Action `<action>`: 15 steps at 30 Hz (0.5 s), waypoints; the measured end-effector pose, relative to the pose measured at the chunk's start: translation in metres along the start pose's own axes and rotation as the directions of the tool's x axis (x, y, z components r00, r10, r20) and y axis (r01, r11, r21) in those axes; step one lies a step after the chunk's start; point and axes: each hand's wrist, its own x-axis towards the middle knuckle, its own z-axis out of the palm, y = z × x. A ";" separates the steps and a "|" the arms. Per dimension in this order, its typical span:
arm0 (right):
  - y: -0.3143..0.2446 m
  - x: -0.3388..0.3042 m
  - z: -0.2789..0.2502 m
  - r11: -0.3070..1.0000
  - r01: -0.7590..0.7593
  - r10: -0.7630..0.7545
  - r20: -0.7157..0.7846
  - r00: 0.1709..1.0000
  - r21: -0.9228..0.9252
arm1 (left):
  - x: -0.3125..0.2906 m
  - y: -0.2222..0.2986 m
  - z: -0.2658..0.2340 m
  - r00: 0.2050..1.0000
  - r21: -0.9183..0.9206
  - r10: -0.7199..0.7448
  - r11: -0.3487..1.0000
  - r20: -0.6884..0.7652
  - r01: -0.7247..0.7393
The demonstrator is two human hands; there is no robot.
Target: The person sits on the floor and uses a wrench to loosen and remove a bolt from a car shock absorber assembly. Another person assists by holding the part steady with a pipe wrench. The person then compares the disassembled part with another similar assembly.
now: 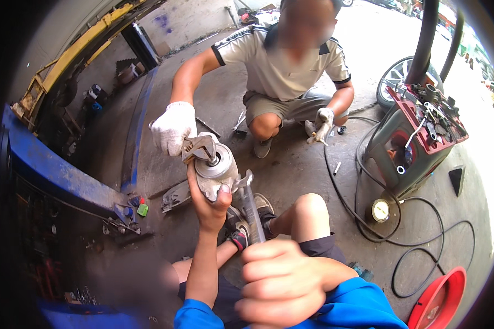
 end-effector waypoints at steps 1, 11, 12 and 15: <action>0.000 -0.004 -0.012 0.997 -0.082 0.082 -0.015 0.997 0.013 | 0.002 0.004 -0.001 0.999 -0.056 -0.048 0.997 0.011 0.048; 0.079 0.015 -0.077 0.697 -0.099 0.516 -0.401 0.757 0.710 | 0.020 0.001 -0.040 0.994 -0.050 -0.112 0.992 0.011 0.112; 0.088 0.012 -0.082 0.685 -0.101 0.516 -0.382 0.767 0.722 | 0.023 0.000 -0.042 0.991 -0.064 -0.130 0.989 0.017 0.131; 0.111 0.009 -0.092 0.651 -0.112 0.510 -0.324 0.797 0.751 | 0.025 -0.003 -0.047 0.985 -0.061 -0.172 0.983 0.011 0.172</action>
